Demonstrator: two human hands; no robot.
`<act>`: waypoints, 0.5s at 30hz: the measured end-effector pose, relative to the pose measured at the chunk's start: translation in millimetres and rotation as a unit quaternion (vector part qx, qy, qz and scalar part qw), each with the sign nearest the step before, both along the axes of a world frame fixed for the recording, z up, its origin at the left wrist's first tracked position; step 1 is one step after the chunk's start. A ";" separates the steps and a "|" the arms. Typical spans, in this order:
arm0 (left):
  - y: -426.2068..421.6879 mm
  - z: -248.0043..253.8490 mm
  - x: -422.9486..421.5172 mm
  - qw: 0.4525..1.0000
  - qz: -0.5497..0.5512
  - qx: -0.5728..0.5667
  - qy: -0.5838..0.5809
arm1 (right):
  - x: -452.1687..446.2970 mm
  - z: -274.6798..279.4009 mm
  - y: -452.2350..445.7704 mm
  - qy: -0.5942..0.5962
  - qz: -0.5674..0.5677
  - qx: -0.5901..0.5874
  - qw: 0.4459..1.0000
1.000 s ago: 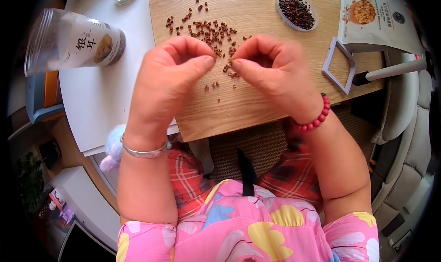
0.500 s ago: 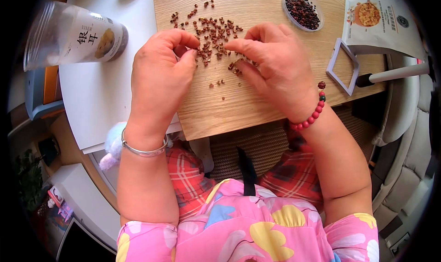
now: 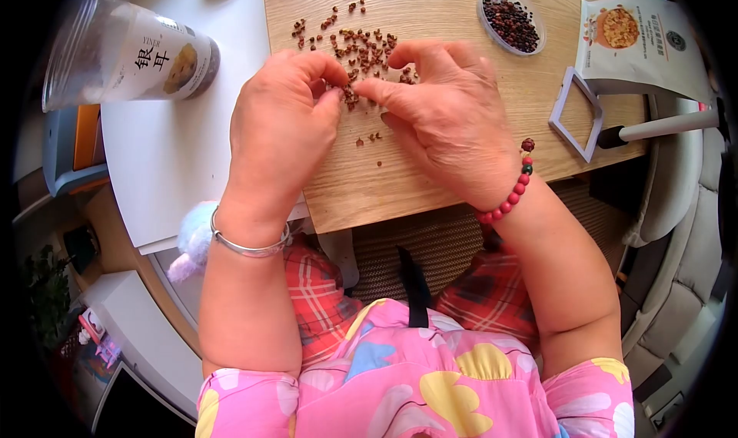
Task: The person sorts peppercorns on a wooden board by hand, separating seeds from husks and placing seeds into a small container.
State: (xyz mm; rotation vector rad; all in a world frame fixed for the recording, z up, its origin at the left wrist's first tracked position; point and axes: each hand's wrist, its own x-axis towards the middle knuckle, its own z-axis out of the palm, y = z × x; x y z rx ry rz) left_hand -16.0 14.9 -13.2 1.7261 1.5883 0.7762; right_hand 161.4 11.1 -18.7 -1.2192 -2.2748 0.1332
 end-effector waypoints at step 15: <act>-0.4 3.5 0.1 0.997 -0.049 0.002 0.058 | 4.2 -0.3 3.9 0.024 0.005 -0.032 0.999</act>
